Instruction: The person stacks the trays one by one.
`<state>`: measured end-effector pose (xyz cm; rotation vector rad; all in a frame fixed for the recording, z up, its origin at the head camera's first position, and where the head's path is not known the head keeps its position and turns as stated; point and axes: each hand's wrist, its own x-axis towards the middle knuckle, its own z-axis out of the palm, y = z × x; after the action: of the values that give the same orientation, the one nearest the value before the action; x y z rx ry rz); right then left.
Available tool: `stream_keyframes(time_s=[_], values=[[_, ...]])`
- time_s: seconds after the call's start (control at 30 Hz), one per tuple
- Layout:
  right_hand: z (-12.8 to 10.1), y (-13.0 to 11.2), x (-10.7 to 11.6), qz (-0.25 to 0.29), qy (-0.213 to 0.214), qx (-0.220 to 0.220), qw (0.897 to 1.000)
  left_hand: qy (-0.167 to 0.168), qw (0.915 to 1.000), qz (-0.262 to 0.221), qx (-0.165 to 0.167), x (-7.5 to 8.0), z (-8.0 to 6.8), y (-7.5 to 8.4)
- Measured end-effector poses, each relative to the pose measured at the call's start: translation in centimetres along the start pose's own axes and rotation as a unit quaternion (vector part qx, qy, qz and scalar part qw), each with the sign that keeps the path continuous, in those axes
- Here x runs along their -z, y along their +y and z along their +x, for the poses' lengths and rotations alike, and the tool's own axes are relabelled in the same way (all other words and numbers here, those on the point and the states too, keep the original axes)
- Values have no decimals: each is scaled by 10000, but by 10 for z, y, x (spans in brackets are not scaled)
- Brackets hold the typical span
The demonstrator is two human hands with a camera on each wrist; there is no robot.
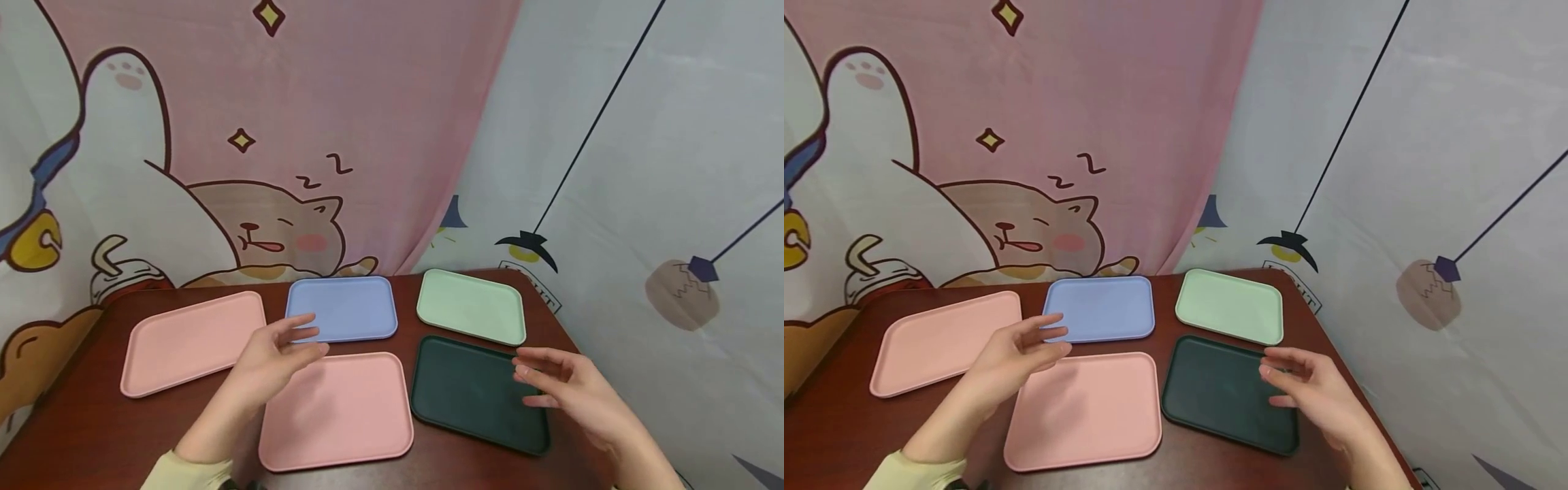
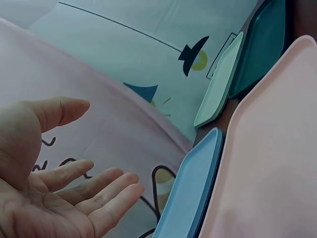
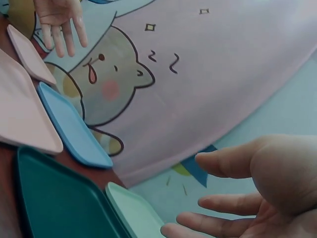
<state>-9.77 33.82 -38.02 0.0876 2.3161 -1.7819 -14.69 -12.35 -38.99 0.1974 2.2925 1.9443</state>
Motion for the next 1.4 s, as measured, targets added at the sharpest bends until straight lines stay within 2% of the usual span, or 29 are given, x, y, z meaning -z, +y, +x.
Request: stream_keyframes(time_s=[0.17,0.37,0.63,0.87,1.2,1.4], values=[[-2,12,13,-114,261,-420,9987,-74,9998,-147,101,-16,11,1],[-6,30,29,-97,446,-871,9951,-187,9992,-272,232,-46,30,-5],[-8,54,50,88,675,-1267,9896,-703,9968,-53,366,-84,54,-16],[-4,70,60,230,578,-1435,9877,-1034,9939,82,381,-112,69,-21],[6,87,58,240,662,-1604,9845,-1375,9872,501,629,-142,88,-25],[7,93,56,287,709,-1615,9839,-1334,9819,1147,702,-155,96,-24]])
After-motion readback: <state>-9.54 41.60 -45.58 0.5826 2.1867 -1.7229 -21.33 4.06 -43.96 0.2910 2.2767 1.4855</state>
